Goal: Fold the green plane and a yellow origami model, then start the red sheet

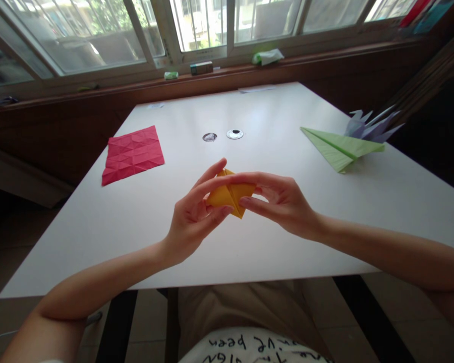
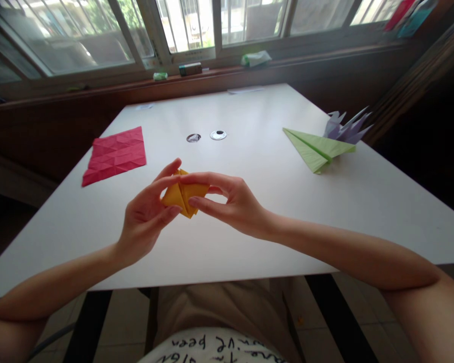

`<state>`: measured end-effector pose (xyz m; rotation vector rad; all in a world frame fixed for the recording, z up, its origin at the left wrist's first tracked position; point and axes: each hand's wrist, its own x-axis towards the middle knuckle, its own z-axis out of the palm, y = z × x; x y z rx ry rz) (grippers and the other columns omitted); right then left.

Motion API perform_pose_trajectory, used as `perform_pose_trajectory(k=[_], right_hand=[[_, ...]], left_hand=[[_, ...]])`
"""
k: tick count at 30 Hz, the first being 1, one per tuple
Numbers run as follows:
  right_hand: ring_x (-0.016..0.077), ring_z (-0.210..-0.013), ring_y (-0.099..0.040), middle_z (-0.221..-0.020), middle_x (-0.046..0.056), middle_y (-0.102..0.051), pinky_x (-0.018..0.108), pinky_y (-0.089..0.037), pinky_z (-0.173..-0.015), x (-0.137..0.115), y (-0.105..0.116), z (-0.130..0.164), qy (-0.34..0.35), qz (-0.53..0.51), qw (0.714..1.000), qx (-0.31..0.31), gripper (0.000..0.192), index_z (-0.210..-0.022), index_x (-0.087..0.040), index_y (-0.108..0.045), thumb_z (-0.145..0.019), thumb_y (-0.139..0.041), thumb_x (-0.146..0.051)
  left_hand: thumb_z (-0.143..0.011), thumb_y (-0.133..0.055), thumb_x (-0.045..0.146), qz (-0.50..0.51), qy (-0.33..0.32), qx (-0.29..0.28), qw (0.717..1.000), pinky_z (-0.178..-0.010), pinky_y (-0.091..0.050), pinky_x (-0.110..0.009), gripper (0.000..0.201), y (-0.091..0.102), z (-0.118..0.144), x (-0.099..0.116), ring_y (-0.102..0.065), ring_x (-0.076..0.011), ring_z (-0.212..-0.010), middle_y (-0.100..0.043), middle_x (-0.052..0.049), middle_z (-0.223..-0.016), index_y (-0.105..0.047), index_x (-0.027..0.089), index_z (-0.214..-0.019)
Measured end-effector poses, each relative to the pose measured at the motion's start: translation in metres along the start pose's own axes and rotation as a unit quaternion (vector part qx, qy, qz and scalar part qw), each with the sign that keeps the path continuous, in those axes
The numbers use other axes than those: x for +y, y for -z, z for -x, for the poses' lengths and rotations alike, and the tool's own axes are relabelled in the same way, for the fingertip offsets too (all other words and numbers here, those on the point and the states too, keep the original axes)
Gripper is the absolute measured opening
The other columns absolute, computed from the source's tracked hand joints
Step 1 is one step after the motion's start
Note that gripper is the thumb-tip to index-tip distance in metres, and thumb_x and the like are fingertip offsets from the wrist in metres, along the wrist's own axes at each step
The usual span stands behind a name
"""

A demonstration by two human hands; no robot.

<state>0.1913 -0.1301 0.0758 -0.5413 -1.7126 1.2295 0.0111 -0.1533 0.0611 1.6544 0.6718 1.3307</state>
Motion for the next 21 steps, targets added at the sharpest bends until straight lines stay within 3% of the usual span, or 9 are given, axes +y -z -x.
perform_pose_trajectory(k=[4, 9, 15, 21], right_hand=[[0.0163, -0.101, -0.061, -0.111, 0.003, -0.065, 0.034, -0.052, -0.087, 0.0037, -0.0012, 0.0020, 0.036, 0.055, 0.998, 0.021, 0.033, -0.111, -0.025, -0.063, -0.078, -0.062, -0.017], [0.0165, -0.103, -0.061, -0.112, 0.004, -0.064, 0.034, -0.051, -0.089, 0.0053, -0.0019, 0.0041, 0.073, 0.100, 0.992, 0.018, 0.036, -0.110, -0.026, -0.063, -0.077, -0.062, -0.012], [0.0162, -0.100, -0.062, -0.113, 0.005, -0.064, 0.032, -0.052, -0.084, 0.0037, -0.0033, 0.0057, 0.118, 0.142, 0.983, 0.018, 0.029, -0.103, -0.023, -0.064, -0.079, -0.058, -0.009], [0.0160, -0.097, -0.062, -0.104, 0.003, -0.065, 0.031, -0.053, -0.081, 0.0007, -0.0050, 0.0053, 0.095, 0.083, 0.990, 0.055, 0.031, -0.102, -0.022, -0.054, -0.075, -0.065, -0.011]], left_hand=[[-0.077, -0.066, 0.030, 0.003, 0.026, 0.025, 0.999, -0.080, -0.057, -0.032, 0.062, -0.0021, -0.0007, 0.0003, -0.041, -0.0298, -0.127, -0.032, -0.003, -0.145, -0.038, 0.038, -0.131], [-0.070, -0.072, 0.027, 0.032, 0.095, 0.040, 0.994, -0.076, -0.057, -0.029, 0.066, -0.0045, 0.0016, -0.0039, -0.054, -0.0243, -0.113, -0.047, -0.006, -0.132, -0.041, 0.033, -0.128], [-0.077, -0.065, 0.029, 0.058, 0.190, -0.017, 0.980, -0.076, -0.053, -0.030, 0.026, -0.0070, 0.0020, -0.0066, -0.063, -0.0195, -0.092, -0.067, -0.005, -0.096, -0.062, 0.017, -0.100], [-0.077, -0.065, 0.031, 0.028, 0.197, -0.024, 0.980, -0.069, -0.052, -0.026, 0.020, -0.0069, 0.0031, -0.0061, -0.066, -0.0177, -0.082, -0.071, -0.005, -0.088, -0.066, 0.015, -0.089]])
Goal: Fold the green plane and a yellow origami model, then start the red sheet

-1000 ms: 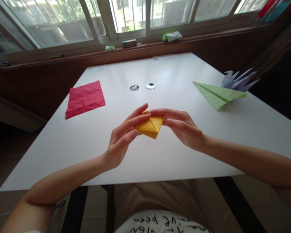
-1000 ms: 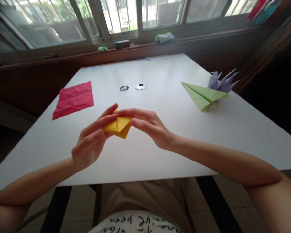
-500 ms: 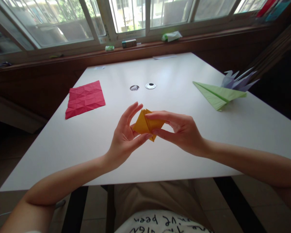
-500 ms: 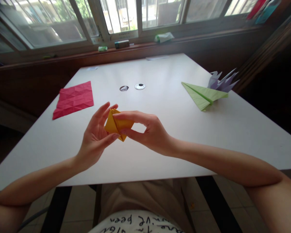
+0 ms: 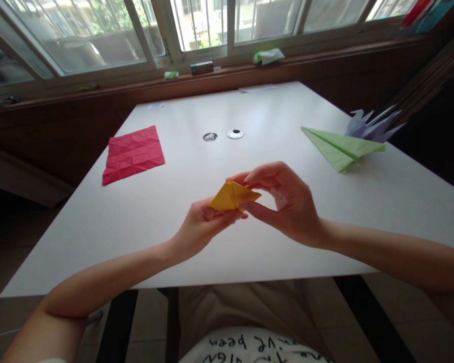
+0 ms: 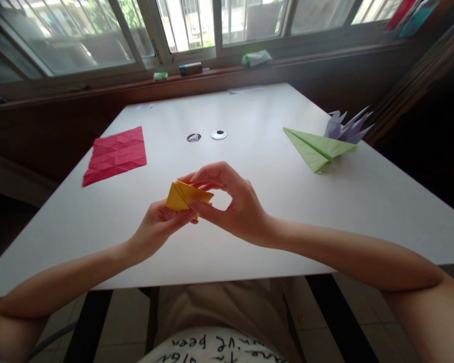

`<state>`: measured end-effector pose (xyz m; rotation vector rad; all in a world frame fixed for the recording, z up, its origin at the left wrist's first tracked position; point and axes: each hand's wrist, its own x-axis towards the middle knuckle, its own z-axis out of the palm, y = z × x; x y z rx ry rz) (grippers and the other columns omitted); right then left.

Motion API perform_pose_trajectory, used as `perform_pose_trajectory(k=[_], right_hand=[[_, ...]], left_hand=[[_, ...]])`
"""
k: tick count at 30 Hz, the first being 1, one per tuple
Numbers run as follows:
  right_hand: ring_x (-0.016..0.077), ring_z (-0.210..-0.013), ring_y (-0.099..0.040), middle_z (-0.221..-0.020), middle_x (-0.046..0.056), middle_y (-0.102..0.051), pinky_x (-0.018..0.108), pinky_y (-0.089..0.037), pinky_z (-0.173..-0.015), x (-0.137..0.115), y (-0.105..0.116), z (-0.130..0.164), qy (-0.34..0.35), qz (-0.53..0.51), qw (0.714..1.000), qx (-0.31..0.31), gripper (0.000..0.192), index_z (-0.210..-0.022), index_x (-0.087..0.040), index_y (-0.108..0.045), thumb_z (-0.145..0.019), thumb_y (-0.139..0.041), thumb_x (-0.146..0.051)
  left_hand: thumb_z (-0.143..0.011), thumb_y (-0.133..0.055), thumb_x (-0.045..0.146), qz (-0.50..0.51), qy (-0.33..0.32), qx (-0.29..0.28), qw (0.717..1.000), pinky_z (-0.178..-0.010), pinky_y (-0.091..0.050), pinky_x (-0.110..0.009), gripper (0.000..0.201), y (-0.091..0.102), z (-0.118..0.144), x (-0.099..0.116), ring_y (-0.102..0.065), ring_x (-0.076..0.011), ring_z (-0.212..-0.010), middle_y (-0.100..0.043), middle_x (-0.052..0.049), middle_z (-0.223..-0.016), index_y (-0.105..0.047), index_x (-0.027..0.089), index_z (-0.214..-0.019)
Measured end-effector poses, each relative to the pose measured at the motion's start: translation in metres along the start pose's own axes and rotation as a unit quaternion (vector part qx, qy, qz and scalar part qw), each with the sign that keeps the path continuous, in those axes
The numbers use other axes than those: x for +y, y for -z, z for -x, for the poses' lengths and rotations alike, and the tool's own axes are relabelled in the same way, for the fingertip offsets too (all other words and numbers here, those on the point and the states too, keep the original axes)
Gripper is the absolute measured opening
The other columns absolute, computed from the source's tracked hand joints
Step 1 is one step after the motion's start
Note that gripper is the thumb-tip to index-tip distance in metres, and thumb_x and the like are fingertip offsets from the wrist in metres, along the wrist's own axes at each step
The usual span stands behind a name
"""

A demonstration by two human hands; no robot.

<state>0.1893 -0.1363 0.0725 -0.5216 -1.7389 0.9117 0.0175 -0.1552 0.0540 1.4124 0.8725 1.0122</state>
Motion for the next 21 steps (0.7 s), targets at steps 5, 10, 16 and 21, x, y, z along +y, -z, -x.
perform_pose_trajectory(k=[5, 10, 16, 21], right_hand=[[0.0124, -0.079, -0.060, -0.088, 0.003, -0.064, 0.027, -0.050, -0.069, -0.004, 0.003, -0.006, -0.026, 0.061, 0.998, -0.016, 0.025, -0.099, -0.019, -0.060, -0.076, -0.066, -0.020], [0.0096, -0.066, -0.054, -0.075, 0.001, -0.060, 0.023, -0.044, -0.058, -0.007, 0.006, -0.011, -0.070, 0.076, 0.994, -0.047, 0.014, -0.085, -0.016, -0.062, -0.080, -0.060, -0.029], [0.0063, -0.051, -0.046, -0.057, -0.002, -0.050, 0.019, -0.035, -0.044, -0.010, 0.009, -0.014, -0.224, -0.072, 0.955, -0.182, 0.035, -0.061, -0.014, -0.050, -0.086, -0.049, -0.039], [0.0035, -0.045, -0.035, -0.051, -0.006, -0.036, 0.017, -0.024, -0.038, -0.009, 0.008, -0.014, -0.241, -0.136, 0.943, -0.183, 0.038, -0.055, -0.015, -0.044, -0.086, -0.050, -0.037]], left_hand=[[-0.080, -0.062, 0.029, -0.028, 0.020, -0.034, 0.999, -0.063, -0.052, -0.023, 0.018, 0.002, 0.003, 0.001, -0.068, -0.0149, -0.072, -0.072, -0.006, -0.088, -0.068, 0.015, -0.089], [-0.081, -0.060, 0.028, -0.038, 0.040, -0.075, 0.996, -0.060, -0.051, -0.022, 0.017, 0.002, 0.008, 0.008, -0.066, -0.0122, -0.065, -0.072, -0.005, -0.081, -0.068, 0.014, -0.087], [-0.081, -0.061, 0.030, 0.022, 0.072, -0.146, 0.986, -0.062, -0.052, -0.025, 0.019, 0.002, 0.011, 0.017, -0.064, -0.0137, -0.062, -0.070, -0.006, -0.068, -0.066, 0.012, -0.080], [-0.082, -0.057, 0.037, 0.043, 0.070, -0.178, 0.981, -0.055, -0.049, -0.023, 0.028, 0.003, 0.012, 0.021, -0.060, -0.0124, -0.055, -0.064, -0.004, -0.059, -0.063, 0.011, -0.075]])
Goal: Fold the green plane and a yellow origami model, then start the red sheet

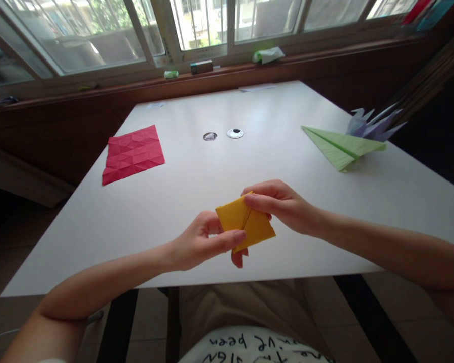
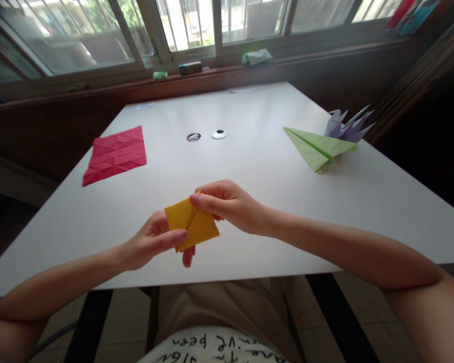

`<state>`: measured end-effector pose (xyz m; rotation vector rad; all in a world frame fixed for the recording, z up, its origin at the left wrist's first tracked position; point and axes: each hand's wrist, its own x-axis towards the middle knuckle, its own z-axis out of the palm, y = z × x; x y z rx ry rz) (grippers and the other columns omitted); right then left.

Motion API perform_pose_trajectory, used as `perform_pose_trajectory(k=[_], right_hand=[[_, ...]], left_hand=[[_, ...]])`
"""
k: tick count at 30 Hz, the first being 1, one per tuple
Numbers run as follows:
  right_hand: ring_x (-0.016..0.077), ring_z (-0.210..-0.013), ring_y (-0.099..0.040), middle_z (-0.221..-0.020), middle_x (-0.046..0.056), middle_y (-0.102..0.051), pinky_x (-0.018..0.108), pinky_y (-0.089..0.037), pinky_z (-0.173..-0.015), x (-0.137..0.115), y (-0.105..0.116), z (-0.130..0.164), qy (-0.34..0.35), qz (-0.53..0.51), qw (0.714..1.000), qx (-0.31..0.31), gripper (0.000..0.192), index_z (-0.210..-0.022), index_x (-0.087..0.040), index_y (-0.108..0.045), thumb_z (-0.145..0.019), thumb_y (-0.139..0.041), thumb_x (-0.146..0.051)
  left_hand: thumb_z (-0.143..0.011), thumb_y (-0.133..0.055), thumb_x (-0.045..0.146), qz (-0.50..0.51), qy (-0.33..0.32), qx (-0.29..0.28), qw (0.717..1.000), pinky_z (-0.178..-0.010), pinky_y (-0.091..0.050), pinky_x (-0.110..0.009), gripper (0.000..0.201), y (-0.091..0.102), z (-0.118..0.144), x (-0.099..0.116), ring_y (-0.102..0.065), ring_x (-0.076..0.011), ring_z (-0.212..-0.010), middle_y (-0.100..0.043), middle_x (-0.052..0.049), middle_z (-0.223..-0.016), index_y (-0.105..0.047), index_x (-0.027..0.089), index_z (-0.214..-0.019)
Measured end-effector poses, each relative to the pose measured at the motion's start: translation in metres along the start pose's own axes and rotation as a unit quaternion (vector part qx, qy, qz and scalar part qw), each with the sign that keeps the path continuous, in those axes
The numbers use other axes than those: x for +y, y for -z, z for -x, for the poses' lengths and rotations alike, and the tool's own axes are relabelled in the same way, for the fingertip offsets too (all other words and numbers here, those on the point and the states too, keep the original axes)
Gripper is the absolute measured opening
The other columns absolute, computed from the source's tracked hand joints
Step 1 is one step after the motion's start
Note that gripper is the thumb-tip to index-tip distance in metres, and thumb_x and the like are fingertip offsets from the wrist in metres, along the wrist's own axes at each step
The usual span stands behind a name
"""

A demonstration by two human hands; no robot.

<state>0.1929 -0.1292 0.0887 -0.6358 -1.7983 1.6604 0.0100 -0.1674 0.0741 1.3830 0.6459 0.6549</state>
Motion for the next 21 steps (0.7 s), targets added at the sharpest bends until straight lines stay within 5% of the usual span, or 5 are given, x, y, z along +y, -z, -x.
perform_pose_trajectory(k=[6, 12, 15, 21], right_hand=[[0.0027, -0.045, -0.035, -0.051, -0.006, -0.036, 0.015, -0.025, -0.038, -0.0016, -0.0007, 0.0021, 0.007, -0.028, 0.999, 0.014, 0.036, -0.054, -0.013, -0.046, -0.086, -0.052, -0.029], [0.0113, -0.067, -0.064, -0.074, 0.004, -0.067, 0.021, -0.048, -0.058, -0.0013, -0.0019, 0.0028, -0.049, -0.130, 0.979, -0.149, 0.024, -0.081, -0.012, -0.064, -0.090, -0.046, -0.025], [0.0133, -0.072, -0.067, -0.081, 0.007, -0.070, 0.023, -0.051, -0.062, 0.0010, -0.0044, 0.0034, -0.034, -0.142, 0.974, -0.174, 0.023, -0.088, -0.011, -0.064, -0.091, -0.043, -0.022], [0.0076, -0.056, -0.055, -0.068, 0.003, -0.061, 0.018, -0.044, -0.050, 0.0022, -0.0042, 0.0073, 0.105, 0.063, 0.984, -0.128, 0.020, -0.076, -0.013, -0.058, -0.089, -0.044, -0.019]], left_hand=[[-0.086, -0.049, 0.040, -0.043, -0.006, -0.015, 0.999, -0.048, -0.041, -0.018, 0.037, -0.0002, 0.0024, -0.0010, -0.046, -0.0062, -0.046, -0.050, 0.002, -0.050, -0.054, 0.013, -0.063], [-0.089, -0.044, 0.036, -0.056, -0.012, -0.020, 0.998, -0.041, -0.032, -0.016, 0.034, 0.0003, 0.0029, -0.0017, -0.039, -0.0043, -0.043, -0.042, 0.004, -0.048, -0.050, 0.014, -0.064], [-0.088, -0.044, 0.033, -0.059, -0.017, -0.021, 0.998, -0.040, -0.033, -0.016, 0.033, 0.0009, 0.0019, -0.0017, -0.038, -0.0050, -0.043, -0.039, 0.005, -0.047, -0.049, 0.015, -0.062], [-0.088, -0.043, 0.030, -0.163, -0.093, -0.030, 0.982, -0.044, -0.036, -0.018, 0.034, 0.0007, 0.0011, 0.0015, -0.043, -0.0067, -0.046, -0.046, 0.002, -0.050, -0.049, 0.015, -0.058]])
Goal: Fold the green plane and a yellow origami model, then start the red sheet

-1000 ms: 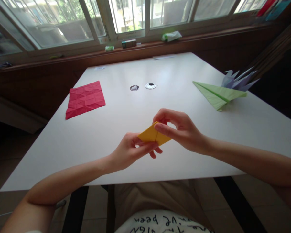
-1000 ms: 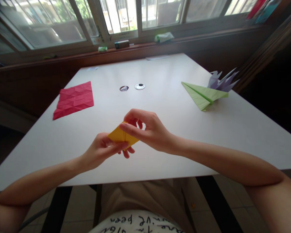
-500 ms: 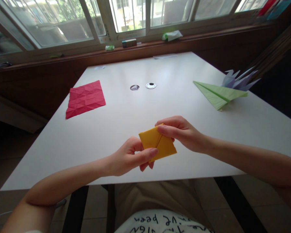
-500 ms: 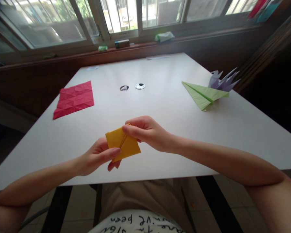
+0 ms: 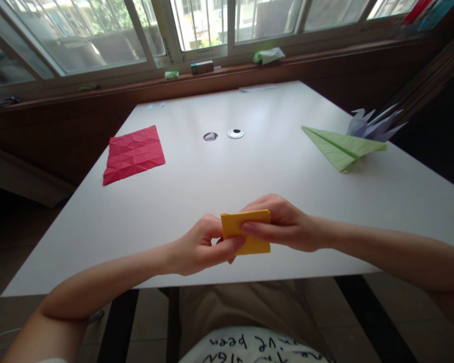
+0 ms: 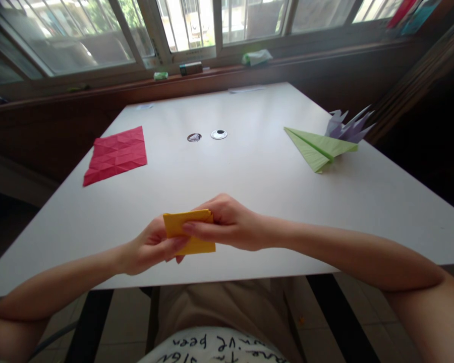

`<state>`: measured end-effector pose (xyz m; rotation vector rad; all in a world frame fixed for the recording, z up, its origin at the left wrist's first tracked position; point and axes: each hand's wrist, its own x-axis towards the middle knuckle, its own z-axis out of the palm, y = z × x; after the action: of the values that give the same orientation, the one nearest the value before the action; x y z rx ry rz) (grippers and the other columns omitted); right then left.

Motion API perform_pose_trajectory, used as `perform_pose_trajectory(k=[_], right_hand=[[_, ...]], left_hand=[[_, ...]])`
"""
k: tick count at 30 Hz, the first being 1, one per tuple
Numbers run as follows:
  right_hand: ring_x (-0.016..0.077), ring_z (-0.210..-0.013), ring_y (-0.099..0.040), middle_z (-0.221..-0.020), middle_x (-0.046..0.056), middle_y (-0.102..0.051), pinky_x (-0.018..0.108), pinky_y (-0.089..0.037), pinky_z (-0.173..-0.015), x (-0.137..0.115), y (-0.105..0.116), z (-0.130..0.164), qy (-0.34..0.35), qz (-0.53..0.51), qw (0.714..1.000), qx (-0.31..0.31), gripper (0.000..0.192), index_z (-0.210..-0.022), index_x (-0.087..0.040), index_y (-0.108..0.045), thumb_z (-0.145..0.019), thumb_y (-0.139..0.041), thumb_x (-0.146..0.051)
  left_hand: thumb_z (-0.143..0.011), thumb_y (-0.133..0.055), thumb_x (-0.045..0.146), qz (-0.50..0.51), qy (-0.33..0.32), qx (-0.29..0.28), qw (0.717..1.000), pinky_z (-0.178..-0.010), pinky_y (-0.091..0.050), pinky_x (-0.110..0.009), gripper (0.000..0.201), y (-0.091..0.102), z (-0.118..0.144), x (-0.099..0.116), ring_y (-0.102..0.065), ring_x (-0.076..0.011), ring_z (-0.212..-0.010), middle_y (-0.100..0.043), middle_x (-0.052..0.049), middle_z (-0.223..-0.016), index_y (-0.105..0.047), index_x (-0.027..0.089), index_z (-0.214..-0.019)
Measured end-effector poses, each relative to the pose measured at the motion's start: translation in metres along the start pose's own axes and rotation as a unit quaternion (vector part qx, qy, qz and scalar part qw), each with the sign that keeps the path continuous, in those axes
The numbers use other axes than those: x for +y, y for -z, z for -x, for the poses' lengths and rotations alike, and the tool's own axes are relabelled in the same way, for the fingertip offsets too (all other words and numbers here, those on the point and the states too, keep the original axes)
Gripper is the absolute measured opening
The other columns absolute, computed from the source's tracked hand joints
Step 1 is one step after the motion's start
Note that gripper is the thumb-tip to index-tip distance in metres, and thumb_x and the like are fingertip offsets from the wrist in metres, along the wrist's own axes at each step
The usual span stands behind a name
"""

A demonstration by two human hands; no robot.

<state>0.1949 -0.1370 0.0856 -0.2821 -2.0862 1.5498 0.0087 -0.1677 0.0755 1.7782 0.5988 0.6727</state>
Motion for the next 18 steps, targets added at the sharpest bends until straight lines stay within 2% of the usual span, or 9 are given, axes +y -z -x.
perform_pose_trajectory(k=[2, 4, 6, 8, 12, 15, 18], right_hand=[[0.0067, -0.052, -0.047, -0.060, 0.000, -0.053, 0.018, -0.040, -0.049, 0.002, 0.001, 0.001, 0.076, 0.120, 0.990, 0.012, 0.021, -0.068, -0.015, -0.052, -0.088, -0.045, -0.017], [0.0077, -0.050, -0.042, -0.054, -0.002, -0.045, 0.020, -0.038, -0.050, 0.006, 0.000, 0.001, 0.148, 0.217, 0.965, 0.024, 0.024, -0.063, -0.019, -0.046, -0.087, -0.044, -0.017], [0.0090, -0.048, -0.039, -0.051, -0.003, -0.042, 0.023, -0.036, -0.050, 0.010, -0.001, 0.002, 0.205, 0.281, 0.936, 0.045, 0.025, -0.062, -0.021, -0.043, -0.087, -0.044, -0.019], [0.0100, -0.048, -0.039, -0.051, -0.002, -0.045, 0.024, -0.036, -0.049, 0.013, -0.002, 0.002, 0.232, 0.315, 0.918, 0.070, 0.021, -0.064, -0.021, -0.045, -0.085, -0.046, -0.021], [0.0120, -0.062, -0.052, -0.070, 0.005, -0.057, 0.025, -0.045, -0.056, 0.008, -0.005, 0.001, 0.241, 0.283, 0.921, 0.115, 0.005, -0.080, -0.017, -0.056, -0.080, -0.056, -0.022], [0.0124, -0.072, -0.056, -0.080, 0.006, -0.059, 0.025, -0.050, -0.063, 0.000, -0.008, 0.001, 0.240, 0.243, 0.930, 0.137, 0.015, -0.091, -0.016, -0.059, -0.078, -0.062, -0.022], [0.0108, -0.072, -0.057, -0.079, 0.004, -0.059, 0.024, -0.051, -0.065, -0.007, -0.013, 0.002, 0.214, 0.233, 0.937, 0.146, 0.014, -0.093, -0.018, -0.062, -0.079, -0.061, -0.015]], left_hand=[[-0.089, -0.042, 0.029, -0.063, -0.027, -0.002, 0.998, -0.045, -0.037, -0.019, 0.031, 0.001, 0.000, 0.001, -0.043, -0.0072, -0.047, -0.049, 0.001, -0.053, -0.049, 0.015, -0.062], [-0.089, -0.040, 0.027, -0.134, -0.070, -0.003, 0.988, -0.046, -0.036, -0.019, 0.028, 0.002, 0.000, 0.002, -0.043, -0.0076, -0.048, -0.049, 0.001, -0.056, -0.048, 0.016, -0.064], [-0.089, -0.040, 0.025, -0.208, -0.119, -0.010, 0.971, -0.047, -0.036, -0.021, 0.026, 0.003, -0.001, 0.002, -0.042, -0.0082, -0.049, -0.048, 0.001, -0.056, -0.046, 0.016, -0.065], [-0.089, -0.040, 0.024, -0.282, -0.158, -0.016, 0.946, -0.048, -0.034, -0.023, 0.025, 0.005, -0.001, 0.002, -0.042, -0.0088, -0.048, -0.048, 0.001, -0.055, -0.047, 0.017, -0.066], [-0.089, -0.039, 0.027, -0.420, -0.186, 0.017, 0.888, -0.048, -0.032, -0.025, 0.024, 0.007, 0.000, 0.004, -0.044, -0.0093, -0.047, -0.054, 0.001, -0.055, -0.052, 0.017, -0.071], [-0.090, -0.036, 0.028, -0.488, -0.192, 0.041, 0.851, -0.048, -0.033, -0.025, 0.026, 0.007, 0.002, 0.005, -0.047, -0.0095, -0.046, -0.057, 0.002, -0.055, -0.054, 0.018, -0.075], [-0.090, -0.035, 0.029, -0.518, -0.187, 0.039, 0.834, -0.047, -0.034, -0.025, 0.028, 0.006, 0.003, 0.006, -0.048, -0.0097, -0.046, -0.058, 0.002, -0.055, -0.053, 0.018, -0.072]])
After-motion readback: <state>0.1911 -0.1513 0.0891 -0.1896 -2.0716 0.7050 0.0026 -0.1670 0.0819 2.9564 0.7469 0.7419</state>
